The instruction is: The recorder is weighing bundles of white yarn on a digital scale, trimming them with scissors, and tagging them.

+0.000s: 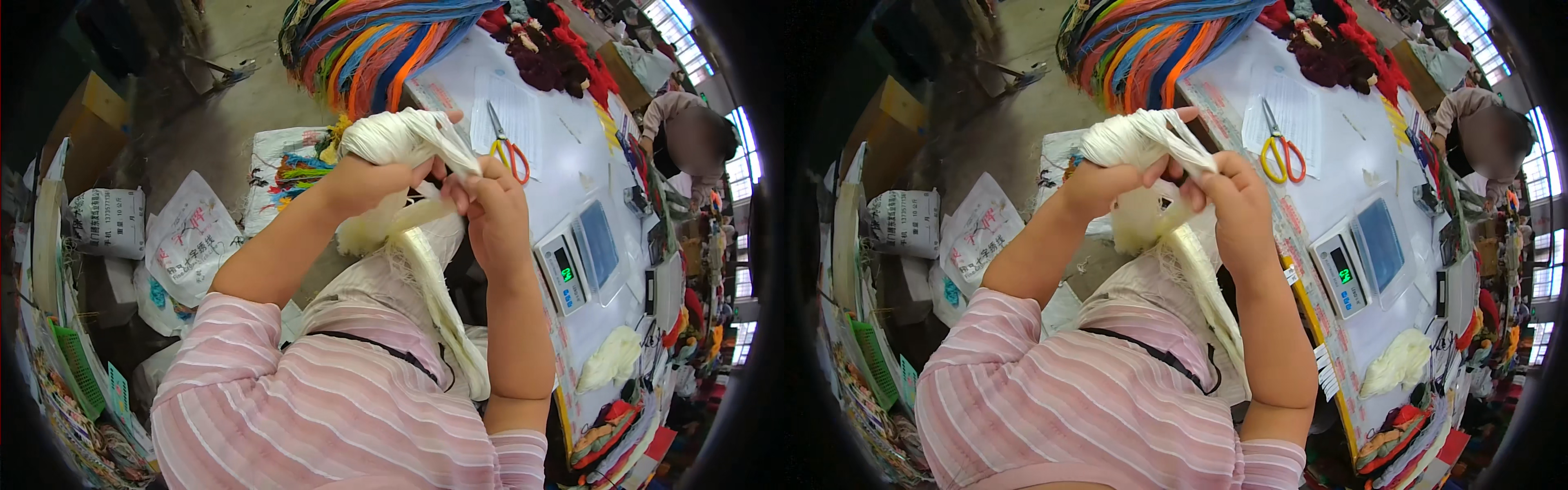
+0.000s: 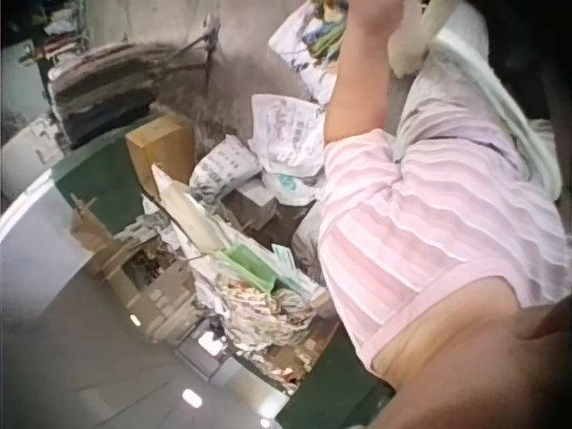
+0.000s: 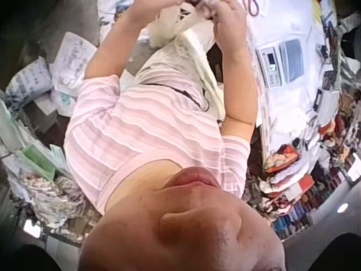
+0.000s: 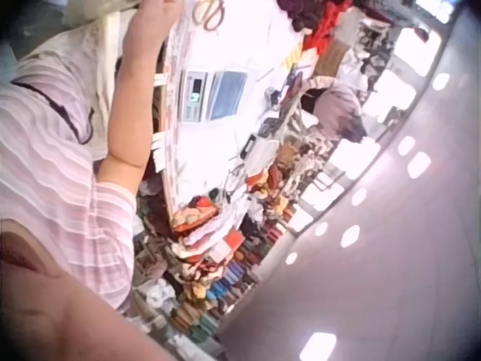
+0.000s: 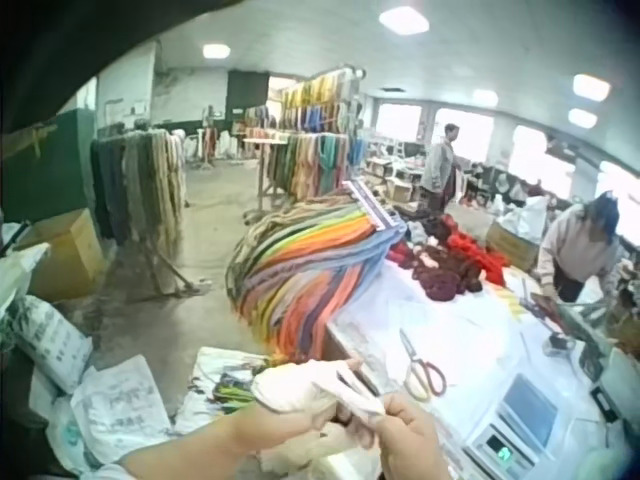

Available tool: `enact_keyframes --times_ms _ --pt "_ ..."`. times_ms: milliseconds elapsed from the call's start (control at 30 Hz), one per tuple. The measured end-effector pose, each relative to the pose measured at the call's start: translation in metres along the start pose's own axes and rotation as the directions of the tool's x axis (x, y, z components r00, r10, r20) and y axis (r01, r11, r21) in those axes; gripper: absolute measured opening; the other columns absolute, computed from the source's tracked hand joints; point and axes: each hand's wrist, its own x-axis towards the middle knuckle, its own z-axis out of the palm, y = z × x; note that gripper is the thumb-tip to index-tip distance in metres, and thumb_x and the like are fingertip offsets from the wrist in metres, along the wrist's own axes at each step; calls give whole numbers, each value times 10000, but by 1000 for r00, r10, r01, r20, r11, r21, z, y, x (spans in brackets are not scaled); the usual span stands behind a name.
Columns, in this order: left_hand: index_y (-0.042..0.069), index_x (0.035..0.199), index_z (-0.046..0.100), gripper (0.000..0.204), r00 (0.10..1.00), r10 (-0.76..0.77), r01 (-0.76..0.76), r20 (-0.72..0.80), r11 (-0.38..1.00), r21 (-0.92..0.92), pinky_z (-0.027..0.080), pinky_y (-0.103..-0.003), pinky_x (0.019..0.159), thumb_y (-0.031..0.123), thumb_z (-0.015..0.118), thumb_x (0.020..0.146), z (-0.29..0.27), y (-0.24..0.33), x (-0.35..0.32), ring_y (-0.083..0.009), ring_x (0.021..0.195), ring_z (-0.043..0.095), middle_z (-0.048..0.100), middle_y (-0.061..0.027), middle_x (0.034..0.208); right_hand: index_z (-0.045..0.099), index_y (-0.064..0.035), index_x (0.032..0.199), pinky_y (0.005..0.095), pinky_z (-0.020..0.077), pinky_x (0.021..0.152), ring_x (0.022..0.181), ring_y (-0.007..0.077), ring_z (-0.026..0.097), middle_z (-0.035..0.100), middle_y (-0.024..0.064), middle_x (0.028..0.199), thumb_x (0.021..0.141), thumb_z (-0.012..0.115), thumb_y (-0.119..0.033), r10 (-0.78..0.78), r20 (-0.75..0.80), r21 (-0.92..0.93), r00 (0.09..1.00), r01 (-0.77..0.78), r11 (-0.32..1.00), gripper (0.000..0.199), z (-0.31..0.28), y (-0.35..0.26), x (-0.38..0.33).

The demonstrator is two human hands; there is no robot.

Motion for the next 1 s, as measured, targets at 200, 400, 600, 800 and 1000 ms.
enact_keyframes --times_ms 200,400,600,800,1000 --pt "-51 1206 522 498 946 -293 313 142 938 -147 215 -213 405 177 649 782 -22 0 -8 -40 426 288 401 37 584 623 -2 864 249 392 629 633 88 479 532 8 668 915 562 -208 126 212 -234 969 -75 969 220 -15 -40 12" --pt "91 702 464 327 850 -449 525 276 768 -366 183 -254 405 328 507 923 -122 -41 -75 -68 421 235 249 60 528 568 -45 862 188 216 394 422 28 290 327 -77 558 967 475 -229 0 17 351 1000 -7 936 231 -67 -127 17" --pt "155 757 465 261 622 -656 396 -428 735 -550 179 -236 328 317 449 962 -234 -102 -184 -57 362 215 294 72 520 503 -17 884 203 165 378 438 32 219 273 -65 595 959 464 -114 -302 -187 239 935 342 909 128 -153 -261 8" --pt "164 748 490 203 557 -648 314 -519 743 -591 188 -246 322 264 503 923 -288 -143 -223 -64 352 216 307 73 491 477 -11 873 196 160 360 438 40 217 283 -48 583 977 424 -99 -362 -444 19 820 412 911 146 -193 -362 5" --pt "167 632 415 228 -14 -587 106 -810 804 -585 321 -251 398 140 508 838 -300 -142 -250 -112 439 349 358 54 517 531 -14 949 196 157 341 412 48 228 338 -36 582 976 429 -135 -573 -681 -252 456 588 768 161 -279 -489 -87"
